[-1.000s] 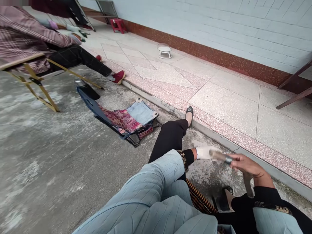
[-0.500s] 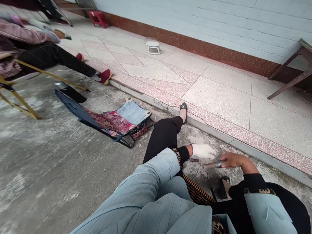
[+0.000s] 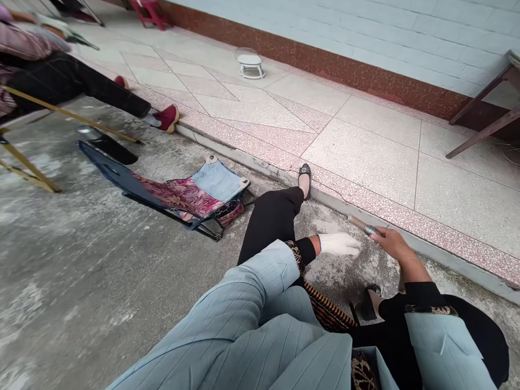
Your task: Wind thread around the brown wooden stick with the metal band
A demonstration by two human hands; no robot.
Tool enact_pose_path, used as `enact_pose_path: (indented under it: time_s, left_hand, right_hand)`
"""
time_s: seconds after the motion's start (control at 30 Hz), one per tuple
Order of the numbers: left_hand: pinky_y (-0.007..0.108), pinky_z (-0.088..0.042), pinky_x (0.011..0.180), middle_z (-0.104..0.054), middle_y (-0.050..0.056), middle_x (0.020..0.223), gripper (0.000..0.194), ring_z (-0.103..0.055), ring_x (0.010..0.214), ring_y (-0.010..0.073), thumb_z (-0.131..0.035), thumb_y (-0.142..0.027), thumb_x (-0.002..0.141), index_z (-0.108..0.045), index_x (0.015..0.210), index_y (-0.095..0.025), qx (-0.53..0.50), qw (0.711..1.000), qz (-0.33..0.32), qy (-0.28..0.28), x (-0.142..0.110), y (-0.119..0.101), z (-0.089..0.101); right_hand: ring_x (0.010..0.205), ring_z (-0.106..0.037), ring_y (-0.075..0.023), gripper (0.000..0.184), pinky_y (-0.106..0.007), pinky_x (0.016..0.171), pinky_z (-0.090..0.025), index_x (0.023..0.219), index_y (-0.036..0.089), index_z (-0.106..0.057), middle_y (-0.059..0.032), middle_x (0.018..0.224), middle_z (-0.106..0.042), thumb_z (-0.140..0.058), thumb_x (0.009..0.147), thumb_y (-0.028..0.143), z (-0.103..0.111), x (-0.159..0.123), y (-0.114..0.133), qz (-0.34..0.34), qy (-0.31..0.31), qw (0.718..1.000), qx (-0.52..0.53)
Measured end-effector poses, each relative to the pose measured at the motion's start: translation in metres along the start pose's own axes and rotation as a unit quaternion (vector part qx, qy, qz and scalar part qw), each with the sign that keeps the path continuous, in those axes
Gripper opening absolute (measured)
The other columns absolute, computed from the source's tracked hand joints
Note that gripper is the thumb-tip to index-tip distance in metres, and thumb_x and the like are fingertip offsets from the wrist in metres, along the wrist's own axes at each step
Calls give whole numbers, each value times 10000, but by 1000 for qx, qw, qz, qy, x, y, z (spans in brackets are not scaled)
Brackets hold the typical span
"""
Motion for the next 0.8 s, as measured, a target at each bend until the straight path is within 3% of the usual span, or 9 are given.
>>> enact_pose_path:
  time_s: [0.03,0.1,0.17,0.23,0.3,0.37,0.47,0.6,0.8]
  left_hand:
    - [327,-526,850,-622,77,1156,287,-608,1033,194,-506,-351,957,-646,1130,-170,2,1000,-16,22,-1,-1,-2]
    - [365,-533,866,-622,87,1158,318,-609,1010,192,-544,-369,939,-615,1165,-157,5,998,-35,47,-2,-2,-4]
    - [322,-527,821,-669,78,1046,301,-614,970,205,-562,-374,920,-669,1081,-143,8,997,-45,58,2,-3,-3]
    - [278,-507,748,-698,71,924,271,-617,928,222,-590,-363,890,-720,972,-139,23,996,-56,65,7,-5,-3]
    - [281,-498,732,-701,75,903,260,-618,913,229,-602,-349,878,-724,971,-139,53,995,-62,60,11,-7,-1]
    - [302,-503,757,-696,85,958,276,-614,933,232,-570,-351,902,-706,1029,-147,81,994,-62,49,10,-6,1]
    - [357,-522,841,-646,98,1125,318,-605,992,218,-540,-370,934,-638,1149,-157,100,992,-56,48,-1,-4,3]
    - [338,-517,852,-647,93,1123,318,-606,1042,215,-464,-362,973,-638,1159,-170,124,989,-54,65,-5,1,-2]
    - [269,-460,796,-695,74,1025,342,-622,912,204,-449,-380,940,-680,1082,-171,186,974,-57,117,21,12,-19]
  right_hand:
    - [668,-548,-181,409,-305,609,-422,1124,201,-725,-62,790,-662,-682,774,407,-5,0,-1,-3,30,997,-68]
    - [658,-549,-171,318,-291,610,-418,1008,208,-767,-50,749,-662,-706,751,385,-19,-6,-3,7,166,977,-134]
    - [605,-524,-138,337,-269,593,-419,1024,205,-764,-26,703,-642,-704,759,405,-32,-22,1,33,337,936,-94]
    - [590,-507,-112,421,-253,588,-423,1132,201,-724,-17,746,-647,-701,776,425,-30,-35,11,65,413,908,2]
    - [599,-496,-97,494,-241,586,-419,1207,195,-677,-14,790,-644,-722,771,422,-17,-37,23,93,357,923,112]
    - [596,-485,-93,513,-236,574,-410,1192,176,-667,-8,767,-621,-745,752,429,0,-33,31,94,238,942,218]
    - [592,-495,-101,450,-245,558,-415,1045,159,-679,-11,741,-599,-752,734,476,10,-26,31,60,123,936,324]
    - [564,-486,-101,408,-256,533,-418,934,157,-665,-6,714,-595,-759,719,490,3,-15,23,32,82,944,319]
    - [527,-452,-102,418,-261,479,-401,949,157,-648,-4,679,-568,-728,728,503,4,-12,18,34,46,964,261]
Point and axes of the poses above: each hand's wrist, its own x-axis towards the middle knuckle, its own z-axis out of the back of the hand, y = z × x, the point moved 5 cm from there along x, towards the middle knuckle
